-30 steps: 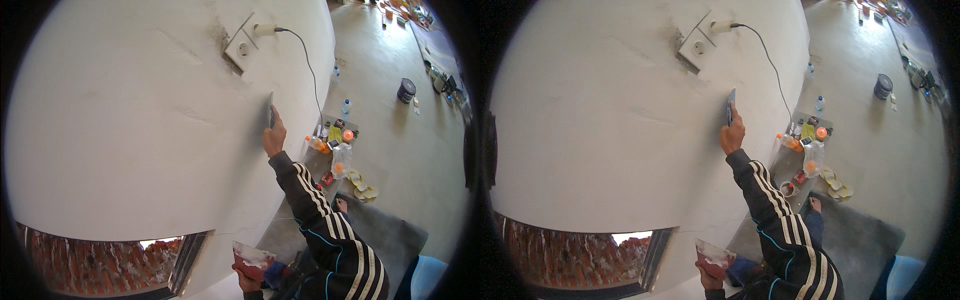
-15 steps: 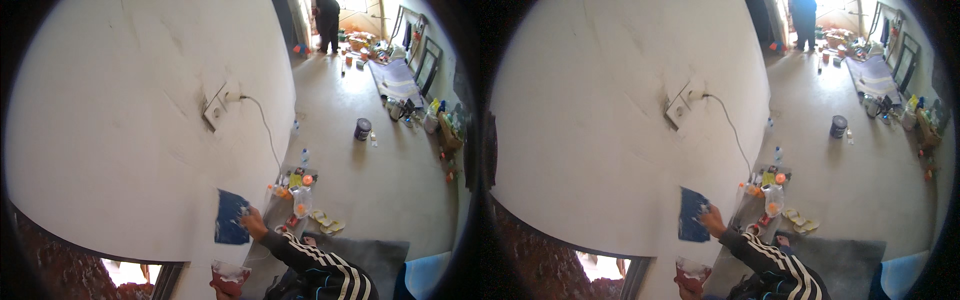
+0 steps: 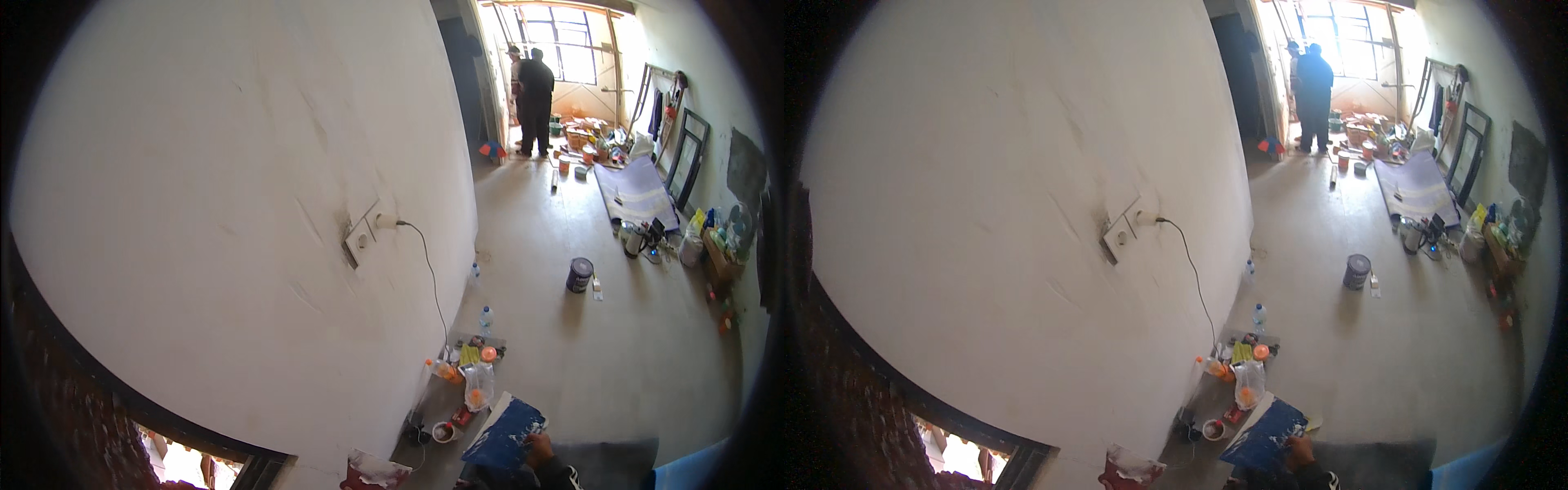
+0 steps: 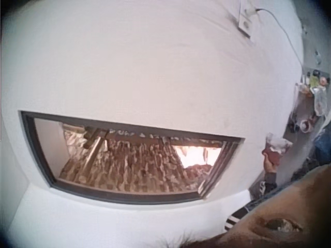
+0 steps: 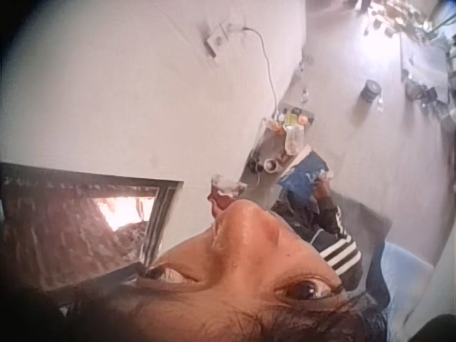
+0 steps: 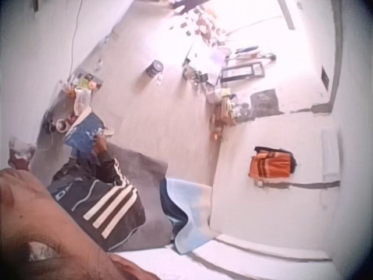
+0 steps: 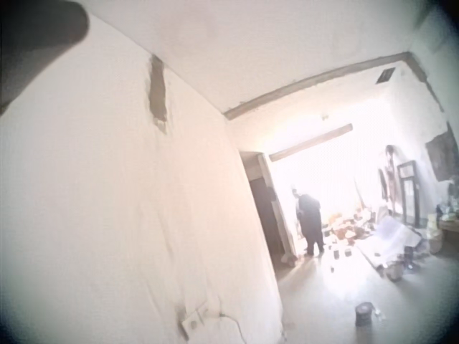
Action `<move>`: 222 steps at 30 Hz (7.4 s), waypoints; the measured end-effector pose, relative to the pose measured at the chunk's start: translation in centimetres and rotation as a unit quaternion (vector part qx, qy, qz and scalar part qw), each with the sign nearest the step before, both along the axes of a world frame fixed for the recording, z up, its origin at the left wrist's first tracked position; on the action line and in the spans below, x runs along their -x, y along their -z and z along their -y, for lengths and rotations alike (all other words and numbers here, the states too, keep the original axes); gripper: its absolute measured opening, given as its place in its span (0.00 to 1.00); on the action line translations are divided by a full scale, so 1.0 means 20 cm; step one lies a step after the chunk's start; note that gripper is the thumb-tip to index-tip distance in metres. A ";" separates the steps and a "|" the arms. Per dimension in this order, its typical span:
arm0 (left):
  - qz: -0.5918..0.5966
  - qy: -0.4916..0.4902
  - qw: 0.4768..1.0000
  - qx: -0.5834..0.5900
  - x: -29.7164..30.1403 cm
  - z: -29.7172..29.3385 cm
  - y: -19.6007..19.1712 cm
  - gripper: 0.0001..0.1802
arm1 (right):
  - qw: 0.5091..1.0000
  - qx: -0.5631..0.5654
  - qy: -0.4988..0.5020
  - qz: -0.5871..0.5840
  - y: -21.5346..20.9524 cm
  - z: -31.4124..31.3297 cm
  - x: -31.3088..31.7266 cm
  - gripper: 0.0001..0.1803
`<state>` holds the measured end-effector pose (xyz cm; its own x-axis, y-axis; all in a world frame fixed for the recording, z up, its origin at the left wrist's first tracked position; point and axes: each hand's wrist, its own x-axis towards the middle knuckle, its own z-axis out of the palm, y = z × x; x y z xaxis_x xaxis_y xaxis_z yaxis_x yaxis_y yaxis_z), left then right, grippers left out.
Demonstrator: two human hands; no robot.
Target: The person scoops white plaster from a bucket onto a hawk using a trowel, then applies and smooths the plaster onto a wall around an electrical outlet. The person repeatedly transfers plaster from the hawk to the trowel and spreads it evenly on the wall surface.
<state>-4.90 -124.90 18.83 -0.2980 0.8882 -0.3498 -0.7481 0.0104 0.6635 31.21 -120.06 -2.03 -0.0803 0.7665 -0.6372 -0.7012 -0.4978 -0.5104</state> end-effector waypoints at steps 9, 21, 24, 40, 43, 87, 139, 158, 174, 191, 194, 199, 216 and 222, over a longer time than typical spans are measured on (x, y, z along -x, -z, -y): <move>0.028 0.001 1.000 -0.008 -0.17 -0.03 -0.02 0.23 | 0.983 -0.171 0.020 0.067 -0.18 -0.15 -0.19 0.16; -0.078 0.002 0.996 -0.032 -0.83 -0.16 0.09 0.25 | 0.975 -0.194 0.100 -0.031 -0.78 -0.38 -0.75 0.26; -0.106 0.006 0.994 0.021 -1.04 -0.22 0.14 0.25 | 0.979 -0.169 0.105 0.035 -0.73 -0.35 -0.97 0.29; -0.353 0.023 0.931 0.091 -1.67 -0.51 -0.04 0.19 | 0.627 -0.513 -0.314 0.496 -1.32 -0.90 -1.45 0.22; -0.389 0.037 0.917 0.075 -1.64 -0.54 -0.04 0.19 | 0.520 -0.604 -0.355 0.488 -1.53 -0.99 -1.39 0.20; -0.258 0.051 0.940 0.216 -1.65 -0.54 -0.11 0.22 | 0.947 -0.307 -0.093 -0.017 -0.84 -0.70 -0.98 0.26; -0.515 -0.024 0.846 0.132 -1.48 -0.49 -0.05 0.18 | 0.501 -0.586 -0.558 0.307 -1.48 -1.04 -1.00 0.23; -0.478 0.056 0.864 0.146 -1.44 -0.48 -0.05 0.19 | 0.487 -0.576 -0.590 0.288 -1.43 -1.09 -0.99 0.23; -0.462 -0.032 0.874 0.145 -1.40 -0.48 -0.04 0.17 | 0.547 -0.533 -0.571 0.301 -1.30 -1.07 -1.06 0.20; -0.176 -0.064 0.977 0.100 -1.82 -0.47 -0.06 0.19 | 0.953 -0.254 -0.069 0.150 -0.71 -0.59 -0.84 0.22; -0.096 -0.049 0.989 0.102 -1.87 -0.47 -0.05 0.18 | 0.926 -0.317 -0.058 0.195 -0.76 -0.53 -0.79 0.22; -0.018 -0.075 0.984 0.161 -1.93 -0.45 -0.04 0.18 | 0.916 -0.340 -0.015 0.214 -0.81 -0.50 -0.73 0.20; 0.071 -0.089 0.989 0.100 -1.99 -0.48 -0.06 0.22 | 0.899 -0.321 -0.016 0.297 -0.78 -0.41 -0.70 0.20; 0.124 -0.093 0.982 0.107 -2.01 -0.50 -0.05 0.22 | 0.765 -0.423 -0.087 0.478 -0.76 -0.40 -0.75 0.20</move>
<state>35.27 -114.95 19.75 -0.3302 0.7248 -0.6046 -0.8885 -0.0225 0.4583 46.24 -111.98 13.07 -0.0347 0.9679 0.2489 0.2321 0.2501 -0.9400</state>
